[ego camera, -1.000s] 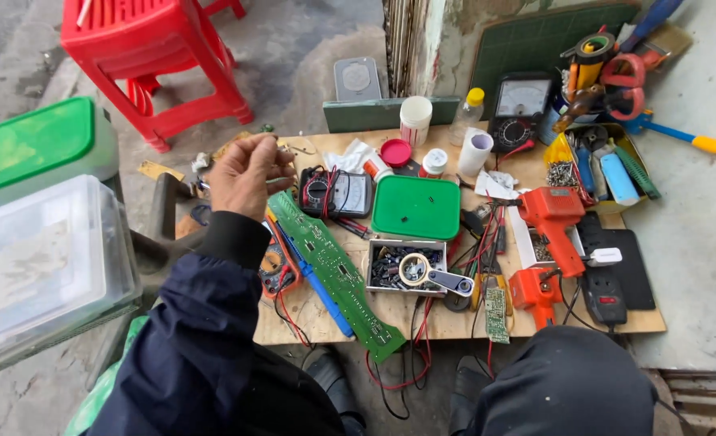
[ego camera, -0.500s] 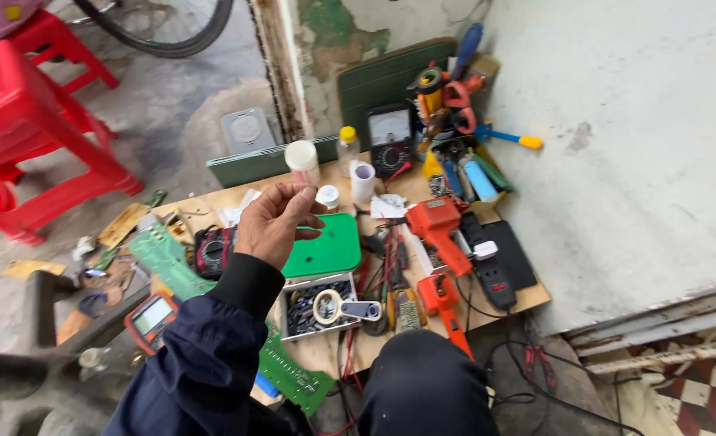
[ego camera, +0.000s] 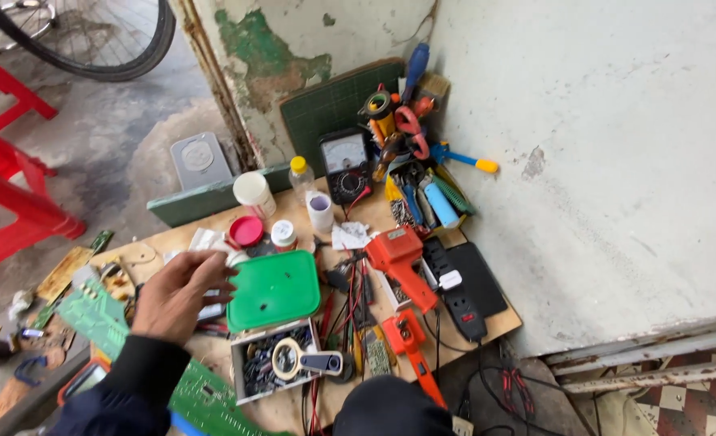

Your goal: Inspecting and testing electronic components and a circuit board using a magnifying glass.

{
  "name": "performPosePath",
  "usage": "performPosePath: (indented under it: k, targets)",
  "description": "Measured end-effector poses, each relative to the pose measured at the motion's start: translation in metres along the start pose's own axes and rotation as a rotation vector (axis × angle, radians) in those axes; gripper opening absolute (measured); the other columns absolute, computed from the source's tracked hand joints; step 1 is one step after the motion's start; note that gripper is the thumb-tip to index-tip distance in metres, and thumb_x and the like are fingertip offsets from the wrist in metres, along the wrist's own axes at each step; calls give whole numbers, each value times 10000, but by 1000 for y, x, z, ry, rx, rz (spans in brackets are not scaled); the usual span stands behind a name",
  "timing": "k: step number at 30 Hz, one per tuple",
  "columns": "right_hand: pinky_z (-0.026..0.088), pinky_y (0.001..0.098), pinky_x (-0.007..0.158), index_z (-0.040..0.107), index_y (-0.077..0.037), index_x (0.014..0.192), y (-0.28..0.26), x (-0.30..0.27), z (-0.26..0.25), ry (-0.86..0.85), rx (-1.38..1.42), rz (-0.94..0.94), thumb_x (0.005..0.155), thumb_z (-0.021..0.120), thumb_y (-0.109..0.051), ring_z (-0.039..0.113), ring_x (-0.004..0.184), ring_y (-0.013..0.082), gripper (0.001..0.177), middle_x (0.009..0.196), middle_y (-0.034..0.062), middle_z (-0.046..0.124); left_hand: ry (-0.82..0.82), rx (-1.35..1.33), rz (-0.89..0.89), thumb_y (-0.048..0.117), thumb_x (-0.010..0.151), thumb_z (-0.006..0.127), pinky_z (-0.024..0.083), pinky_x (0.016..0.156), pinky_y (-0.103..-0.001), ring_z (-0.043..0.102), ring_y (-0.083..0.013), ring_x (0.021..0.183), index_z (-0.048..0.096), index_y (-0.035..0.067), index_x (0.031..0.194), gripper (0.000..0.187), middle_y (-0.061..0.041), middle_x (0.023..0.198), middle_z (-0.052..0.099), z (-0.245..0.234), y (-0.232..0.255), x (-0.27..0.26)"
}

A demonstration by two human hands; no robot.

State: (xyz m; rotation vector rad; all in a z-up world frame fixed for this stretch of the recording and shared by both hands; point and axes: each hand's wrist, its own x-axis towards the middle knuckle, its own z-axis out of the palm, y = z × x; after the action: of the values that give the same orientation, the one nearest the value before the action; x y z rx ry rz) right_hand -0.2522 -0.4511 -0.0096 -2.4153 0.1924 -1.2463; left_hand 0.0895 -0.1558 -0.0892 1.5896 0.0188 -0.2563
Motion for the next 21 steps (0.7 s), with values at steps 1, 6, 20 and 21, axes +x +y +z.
performPosePath:
  k: [1, 6, 20, 21]
  targets:
    - [671, 362, 957, 778, 45, 1271, 13, 9, 18, 24, -18, -36, 1099, 583, 26, 801, 1055, 267, 261, 1278, 216, 778, 29, 34, -77, 198, 1067, 760, 640, 804, -493, 744, -363, 868, 713, -82, 1273, 351, -302, 1063, 776, -4, 10, -4]
    - [675, 367, 928, 764, 62, 1248, 107, 40, 131, 108, -78, -162, 1117, 574, 36, 771, 1041, 274, 233, 1274, 232, 735, 173, 66, -164, 124, 1129, 680, 603, 895, -429, 723, -339, 974, 706, -83, 1255, 244, -260, 1122, 770, -35, 9, -1]
    - [653, 521, 603, 688, -89, 1192, 292, 3, 342, -656, -690, 212, 1038, 667, -246, 794, 749, 382, 221, 965, 116, 771, 259, -8, -342, 8, 1147, 627, 577, 939, -502, 685, -434, 960, 728, -106, 1342, 247, -371, 1161, 771, -33, -11, 30]
    - [653, 521, 603, 688, -89, 1192, 288, 9, 333, -656, -693, 211, 1038, 667, -246, 794, 749, 382, 221, 965, 116, 771, 257, -10, -344, 8, 1147, 627, 577, 939, -502, 685, -434, 960, 728, -106, 1342, 247, -371, 1161, 771, -26, -11, 30]
